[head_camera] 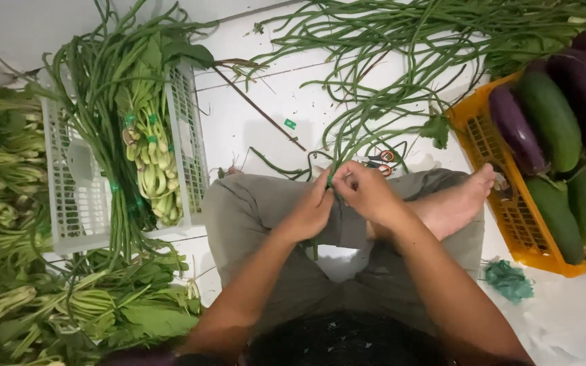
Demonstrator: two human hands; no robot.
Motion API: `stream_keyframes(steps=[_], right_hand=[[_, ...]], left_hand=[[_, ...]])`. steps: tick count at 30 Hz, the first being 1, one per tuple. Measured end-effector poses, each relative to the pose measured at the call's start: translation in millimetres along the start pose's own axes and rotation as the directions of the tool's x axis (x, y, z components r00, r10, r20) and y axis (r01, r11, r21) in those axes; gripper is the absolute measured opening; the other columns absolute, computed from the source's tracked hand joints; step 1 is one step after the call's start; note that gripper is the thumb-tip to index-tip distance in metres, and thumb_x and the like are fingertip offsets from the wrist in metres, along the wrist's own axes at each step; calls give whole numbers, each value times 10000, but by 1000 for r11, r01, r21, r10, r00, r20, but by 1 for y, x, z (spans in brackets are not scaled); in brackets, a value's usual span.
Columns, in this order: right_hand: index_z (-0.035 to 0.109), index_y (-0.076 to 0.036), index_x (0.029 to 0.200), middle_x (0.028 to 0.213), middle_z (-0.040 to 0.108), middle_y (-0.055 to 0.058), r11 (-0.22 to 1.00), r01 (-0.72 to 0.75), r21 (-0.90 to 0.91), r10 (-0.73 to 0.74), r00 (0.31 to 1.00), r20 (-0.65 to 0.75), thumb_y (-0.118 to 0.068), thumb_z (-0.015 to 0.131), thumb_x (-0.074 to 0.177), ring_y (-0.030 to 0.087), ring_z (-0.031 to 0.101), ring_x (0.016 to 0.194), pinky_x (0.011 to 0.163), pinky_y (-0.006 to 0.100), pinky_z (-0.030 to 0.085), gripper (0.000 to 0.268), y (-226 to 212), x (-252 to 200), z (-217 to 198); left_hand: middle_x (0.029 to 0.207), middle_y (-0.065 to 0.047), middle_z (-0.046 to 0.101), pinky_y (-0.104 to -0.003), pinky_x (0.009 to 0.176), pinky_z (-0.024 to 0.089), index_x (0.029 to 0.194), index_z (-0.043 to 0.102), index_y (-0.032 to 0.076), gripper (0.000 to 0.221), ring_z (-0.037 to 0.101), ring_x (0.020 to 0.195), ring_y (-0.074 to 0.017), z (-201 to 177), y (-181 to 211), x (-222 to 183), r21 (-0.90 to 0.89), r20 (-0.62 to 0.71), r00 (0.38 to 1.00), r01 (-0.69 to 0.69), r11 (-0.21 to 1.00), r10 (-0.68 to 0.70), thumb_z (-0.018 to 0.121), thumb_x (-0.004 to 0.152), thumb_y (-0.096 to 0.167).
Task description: Bundling long beans together using green tape while sitting on the floor.
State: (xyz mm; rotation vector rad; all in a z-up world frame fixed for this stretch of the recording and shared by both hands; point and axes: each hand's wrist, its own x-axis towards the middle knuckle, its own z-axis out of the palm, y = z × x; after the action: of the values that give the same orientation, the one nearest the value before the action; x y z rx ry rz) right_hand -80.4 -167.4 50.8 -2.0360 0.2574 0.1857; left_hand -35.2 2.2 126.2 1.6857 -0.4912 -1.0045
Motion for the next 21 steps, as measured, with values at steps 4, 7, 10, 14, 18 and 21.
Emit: stream_keyframes(steps=[4,7,10,14,18,21], right_hand=[[680,-41,982,632,710,105,997,-82,-13,82,996,-36,-175,710,940,197,691,548,557,325,545,143,-9,-1,-2],[706,-31,963,643,692,79,989,-140,38,142,989,-37,-170,712,942,182,674,559,570,305,551,141,-25,-4,-4],[715,-34,966,651,680,74,989,-141,53,145,987,-72,-177,719,939,179,670,576,562,318,537,146,-38,-7,-2],[740,-77,1012,648,660,103,988,-148,37,152,975,-160,-247,795,904,216,675,603,552,337,522,209,-17,-5,14],[525,-108,937,630,613,85,979,-198,47,204,952,-227,-343,814,873,244,645,611,588,379,499,378,-18,-6,16],[537,-102,760,548,626,89,984,-177,-11,174,975,-137,-367,648,1006,200,633,525,513,307,488,378,-34,-14,11]], left_hand=[[1586,-347,323,-605,1219,215,1605,255,-12,532,290,1484,-485,8,-39,8,-30,-149,981,-131,991,126,210,1099,147],[1508,-331,461,-595,1184,312,1555,391,0,498,417,1419,-468,13,-51,12,-64,-274,952,-157,985,134,246,1123,201],[1327,-284,640,-539,1076,465,1436,551,6,476,592,1288,-399,18,-82,25,-56,-439,896,-101,993,66,287,1131,258],[1271,-296,671,-533,1054,477,1369,611,2,438,610,1247,-419,27,-77,27,-45,-536,839,-134,990,89,333,1119,231],[1156,-286,719,-530,937,554,1344,647,7,431,688,1105,-415,31,-90,33,-23,-639,760,-172,985,118,372,1107,239],[1098,-270,739,-522,883,572,1316,677,36,400,703,1063,-410,35,-86,33,52,-674,718,-194,980,177,408,1101,240]])
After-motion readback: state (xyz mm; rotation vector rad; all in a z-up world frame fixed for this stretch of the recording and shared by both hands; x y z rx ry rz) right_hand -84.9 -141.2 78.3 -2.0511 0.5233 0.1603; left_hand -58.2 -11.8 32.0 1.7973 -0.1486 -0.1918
